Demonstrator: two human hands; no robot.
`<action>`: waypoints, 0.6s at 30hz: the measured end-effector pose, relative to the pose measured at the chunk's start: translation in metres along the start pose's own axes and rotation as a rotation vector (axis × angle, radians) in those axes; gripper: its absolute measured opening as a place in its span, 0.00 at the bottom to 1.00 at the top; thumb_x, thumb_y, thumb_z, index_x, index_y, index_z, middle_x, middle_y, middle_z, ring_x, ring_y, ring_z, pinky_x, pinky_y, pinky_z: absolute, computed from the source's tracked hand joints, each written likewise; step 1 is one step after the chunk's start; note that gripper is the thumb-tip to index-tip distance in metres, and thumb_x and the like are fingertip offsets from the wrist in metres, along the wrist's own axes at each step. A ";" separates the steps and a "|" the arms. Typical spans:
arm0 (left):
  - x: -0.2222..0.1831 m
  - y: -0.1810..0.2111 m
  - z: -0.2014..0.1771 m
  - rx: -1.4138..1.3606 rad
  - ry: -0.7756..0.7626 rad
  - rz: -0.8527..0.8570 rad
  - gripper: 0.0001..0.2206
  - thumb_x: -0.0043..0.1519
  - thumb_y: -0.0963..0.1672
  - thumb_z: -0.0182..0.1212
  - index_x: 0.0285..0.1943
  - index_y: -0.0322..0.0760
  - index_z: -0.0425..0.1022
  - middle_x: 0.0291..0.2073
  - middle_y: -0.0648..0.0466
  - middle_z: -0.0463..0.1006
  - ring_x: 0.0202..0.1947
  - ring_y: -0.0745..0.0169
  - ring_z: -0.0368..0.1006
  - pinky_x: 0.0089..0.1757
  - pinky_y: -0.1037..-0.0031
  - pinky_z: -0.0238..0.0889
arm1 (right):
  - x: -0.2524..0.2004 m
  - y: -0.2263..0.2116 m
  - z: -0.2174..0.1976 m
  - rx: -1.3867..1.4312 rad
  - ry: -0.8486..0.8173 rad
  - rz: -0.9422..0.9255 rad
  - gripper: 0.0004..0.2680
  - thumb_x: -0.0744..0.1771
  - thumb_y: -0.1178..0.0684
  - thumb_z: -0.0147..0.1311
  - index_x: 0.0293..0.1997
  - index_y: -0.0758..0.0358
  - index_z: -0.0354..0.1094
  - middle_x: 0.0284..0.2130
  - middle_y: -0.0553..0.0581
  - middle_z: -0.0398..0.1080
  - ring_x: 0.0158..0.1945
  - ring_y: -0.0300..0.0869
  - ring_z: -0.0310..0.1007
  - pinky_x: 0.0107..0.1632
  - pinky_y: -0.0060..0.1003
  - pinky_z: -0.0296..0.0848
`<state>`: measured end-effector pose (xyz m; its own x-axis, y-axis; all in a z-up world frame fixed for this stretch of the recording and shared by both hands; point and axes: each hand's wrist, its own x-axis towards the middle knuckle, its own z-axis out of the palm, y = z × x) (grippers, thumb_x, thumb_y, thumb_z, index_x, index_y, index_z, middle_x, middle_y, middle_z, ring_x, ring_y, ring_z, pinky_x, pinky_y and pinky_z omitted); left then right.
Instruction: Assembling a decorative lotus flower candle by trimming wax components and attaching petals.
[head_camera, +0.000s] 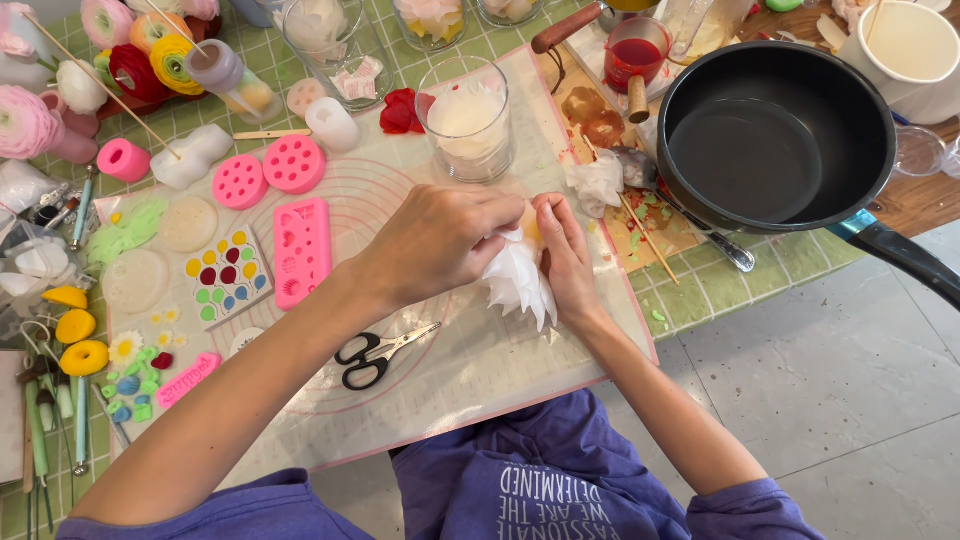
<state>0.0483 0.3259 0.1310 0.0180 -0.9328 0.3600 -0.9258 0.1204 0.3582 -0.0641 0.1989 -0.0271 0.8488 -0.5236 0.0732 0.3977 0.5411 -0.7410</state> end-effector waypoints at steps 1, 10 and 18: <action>0.000 0.000 0.000 -0.004 -0.009 -0.006 0.07 0.57 0.39 0.64 0.40 0.32 0.72 0.33 0.48 0.79 0.36 0.45 0.77 0.36 0.58 0.68 | 0.000 0.001 -0.001 0.014 -0.004 -0.002 0.05 0.75 0.50 0.42 0.47 0.57 0.60 0.34 0.44 0.61 0.34 0.26 0.61 0.34 0.23 0.62; 0.004 -0.003 -0.003 -0.011 -0.087 -0.029 0.05 0.57 0.39 0.63 0.39 0.32 0.72 0.31 0.47 0.79 0.33 0.43 0.77 0.34 0.57 0.67 | -0.001 -0.006 0.004 -0.016 0.007 0.015 0.06 0.75 0.49 0.42 0.47 0.58 0.60 0.35 0.46 0.63 0.35 0.27 0.62 0.36 0.24 0.65; 0.014 -0.008 -0.005 -0.010 -0.163 -0.049 0.05 0.55 0.40 0.64 0.39 0.34 0.76 0.26 0.44 0.79 0.29 0.41 0.76 0.33 0.55 0.66 | 0.000 -0.004 0.000 -0.024 0.000 0.012 0.06 0.75 0.49 0.42 0.48 0.59 0.60 0.35 0.47 0.63 0.35 0.28 0.62 0.36 0.25 0.65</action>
<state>0.0583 0.3132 0.1373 0.0008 -0.9803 0.1976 -0.9214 0.0760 0.3811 -0.0656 0.1968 -0.0241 0.8534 -0.5172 0.0644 0.3791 0.5310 -0.7579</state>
